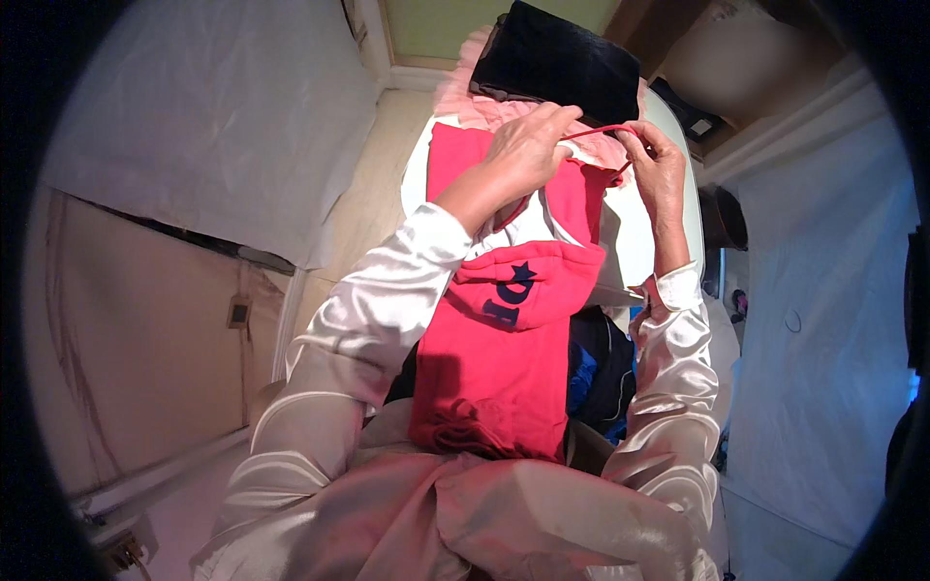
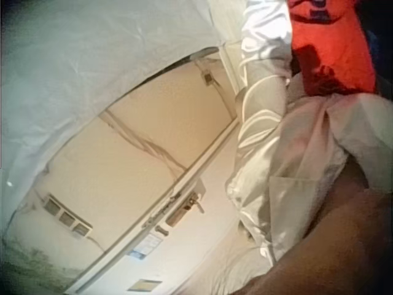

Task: The person folds a pink hoodie and a light pink towel while seated. They smooth the hoodie, fold the sleeves and body, and place it on a stack. Then they unfold and refold the towel into a compact rectangle.

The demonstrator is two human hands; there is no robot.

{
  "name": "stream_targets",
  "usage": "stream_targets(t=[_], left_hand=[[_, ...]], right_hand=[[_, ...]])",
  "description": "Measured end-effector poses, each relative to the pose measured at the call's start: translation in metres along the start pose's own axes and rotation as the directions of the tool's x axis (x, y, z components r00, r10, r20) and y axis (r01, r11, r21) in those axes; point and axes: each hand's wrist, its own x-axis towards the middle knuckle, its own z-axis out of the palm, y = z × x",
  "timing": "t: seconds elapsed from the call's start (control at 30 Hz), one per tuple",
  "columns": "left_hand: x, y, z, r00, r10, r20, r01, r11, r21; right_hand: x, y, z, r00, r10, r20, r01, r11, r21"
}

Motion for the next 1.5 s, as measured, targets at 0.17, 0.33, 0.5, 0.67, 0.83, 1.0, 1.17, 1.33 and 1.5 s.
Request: stream_targets(t=[0.17,0.33,0.5,0.67,0.83,1.0,1.17,1.33,1.5], left_hand=[[0.022,-0.009,0.024,0.931,-0.221,0.292,0.211,0.975,0.065],[0.003,-0.044,0.023,0.969,-0.139,0.205,0.135,0.990,0.035],[-0.032,-0.017,-0.008,1.000,-0.017,-0.020,0.014,0.990,-0.141],[-0.097,0.017,-0.047,0.948,-0.217,0.235,0.235,0.971,-0.050],[-0.128,0.029,-0.057,0.916,-0.054,0.396,0.063,0.998,-0.011],[-0.132,0.032,-0.066,0.892,-0.001,0.452,0.049,0.995,-0.093],[-0.129,0.019,-0.055,0.937,0.045,0.346,-0.004,0.993,-0.117],[-0.117,0.011,-0.056,0.975,-0.028,0.222,0.082,0.968,-0.237],[-0.110,0.008,-0.050,0.997,-0.021,0.069,0.027,0.996,-0.081]], right_hand=[[-0.005,-0.016,-0.012,0.993,0.078,0.085,-0.069,0.992,-0.108],[-0.022,-0.042,-0.019,0.986,-0.066,0.154,0.084,0.989,-0.119],[-0.061,-0.066,0.008,0.910,-0.307,0.281,0.323,0.946,-0.013],[-0.084,-0.073,0.028,0.888,-0.360,0.285,0.371,0.928,0.016],[-0.091,-0.082,0.048,0.902,-0.245,0.356,0.235,0.969,0.070],[-0.107,-0.051,0.075,0.765,-0.304,0.567,0.328,0.942,0.062],[-0.092,-0.053,0.067,0.674,-0.154,0.723,0.207,0.978,0.016],[-0.089,-0.054,0.046,0.705,-0.034,0.708,0.096,0.994,-0.048],[-0.102,-0.046,0.010,0.824,0.124,0.553,-0.044,0.987,-0.156]])
